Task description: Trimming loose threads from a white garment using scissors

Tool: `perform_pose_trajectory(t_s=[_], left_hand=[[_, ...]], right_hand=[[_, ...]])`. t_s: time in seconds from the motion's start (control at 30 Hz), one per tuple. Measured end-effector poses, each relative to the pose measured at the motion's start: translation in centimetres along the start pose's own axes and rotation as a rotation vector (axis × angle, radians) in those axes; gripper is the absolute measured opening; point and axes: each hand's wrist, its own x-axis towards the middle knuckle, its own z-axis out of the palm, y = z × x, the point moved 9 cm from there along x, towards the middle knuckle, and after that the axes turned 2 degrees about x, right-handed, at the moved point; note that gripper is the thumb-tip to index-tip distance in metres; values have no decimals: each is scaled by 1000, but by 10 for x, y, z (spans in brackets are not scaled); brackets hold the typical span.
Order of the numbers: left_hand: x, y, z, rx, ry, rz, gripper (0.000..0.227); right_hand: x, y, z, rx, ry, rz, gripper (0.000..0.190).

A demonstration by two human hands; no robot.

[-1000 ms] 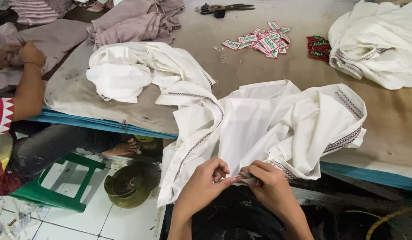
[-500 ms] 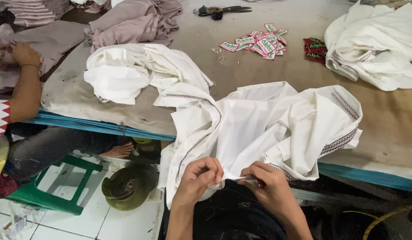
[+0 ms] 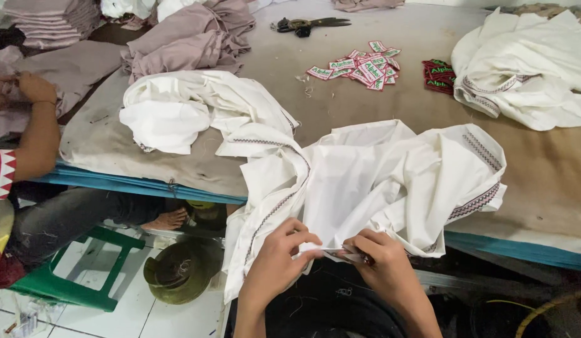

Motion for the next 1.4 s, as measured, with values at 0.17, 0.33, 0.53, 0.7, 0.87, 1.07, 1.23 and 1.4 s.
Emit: perform_pose_trajectory(t_s=[0.17, 0.33, 0.53, 0.7, 0.87, 1.07, 1.23, 1.4], left_hand=[[2, 9, -5, -42, 61, 62, 5], [3, 11, -5, -81, 39, 86, 6], [7, 0, 5, -122, -79, 1, 14], [8, -15, 21, -96, -149, -2, 13], [9, -10, 24, -111, -150, -80, 16], [8, -6, 25, -137, -113, -98, 17], [8, -9, 24, -155, -28, -80, 17], [8, -6, 23, -168, 10, -109, 18]], right_hand=[[0, 2, -1, 17, -21, 31, 14], [-2, 11, 1, 21, -47, 58, 11], [-2, 12, 1, -3, -92, 50, 19], [-8, 32, 2, 14, -67, 196, 12], [-10, 33, 0, -44, 8, 236, 21], [-17, 11, -16, -351, 125, 218, 34], [-35, 25, 8, -334, -81, 372, 28], [-28, 7, 25, -293, -157, 321, 31]])
